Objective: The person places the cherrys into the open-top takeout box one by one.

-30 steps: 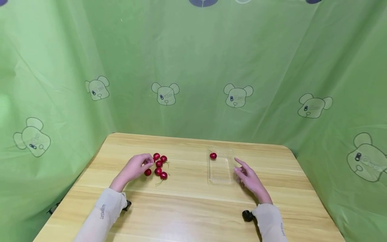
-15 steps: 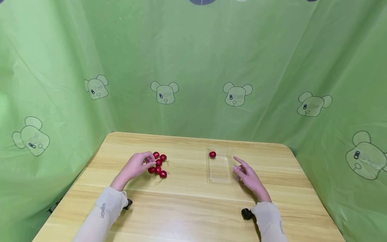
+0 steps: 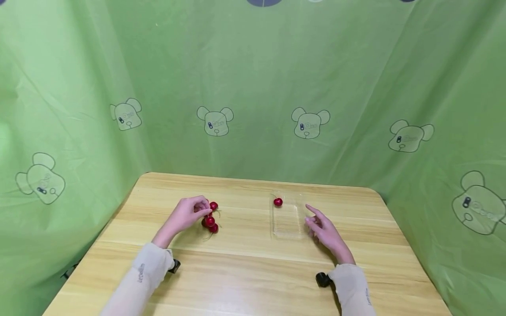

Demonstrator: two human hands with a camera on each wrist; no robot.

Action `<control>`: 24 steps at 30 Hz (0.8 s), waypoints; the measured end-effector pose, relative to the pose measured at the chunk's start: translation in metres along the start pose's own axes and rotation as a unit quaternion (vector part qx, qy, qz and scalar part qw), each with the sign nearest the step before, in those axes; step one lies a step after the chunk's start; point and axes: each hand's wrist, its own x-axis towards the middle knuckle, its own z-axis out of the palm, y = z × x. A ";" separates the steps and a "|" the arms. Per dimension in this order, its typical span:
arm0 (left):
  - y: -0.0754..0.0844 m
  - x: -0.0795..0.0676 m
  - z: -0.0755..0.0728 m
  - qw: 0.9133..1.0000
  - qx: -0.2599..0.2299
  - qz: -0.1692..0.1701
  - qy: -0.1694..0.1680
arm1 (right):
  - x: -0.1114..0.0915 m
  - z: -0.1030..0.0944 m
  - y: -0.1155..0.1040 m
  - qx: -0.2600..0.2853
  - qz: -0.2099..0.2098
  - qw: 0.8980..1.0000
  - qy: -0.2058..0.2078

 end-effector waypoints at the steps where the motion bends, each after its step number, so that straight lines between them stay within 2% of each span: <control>1: 0.001 0.001 0.001 1.000 -0.006 -0.003 0.004 | 0.000 0.000 0.000 -0.001 0.000 1.000 0.000; 8: 0.007 0.008 0.010 0.999 -0.023 0.010 0.026 | -0.002 0.000 -0.005 -0.008 0.008 1.000 -0.001; 12: 0.010 0.014 0.017 0.999 -0.026 0.020 0.031 | -0.007 -0.002 -0.019 0.003 0.017 1.000 -0.005; 17: 0.014 0.017 0.025 0.998 -0.042 0.010 0.038 | -0.016 -0.003 -0.039 0.008 0.012 1.000 -0.017; 24: 0.018 0.022 0.034 0.998 -0.051 0.012 0.035 | 0.000 0.000 -0.001 -0.011 0.003 1.000 -0.001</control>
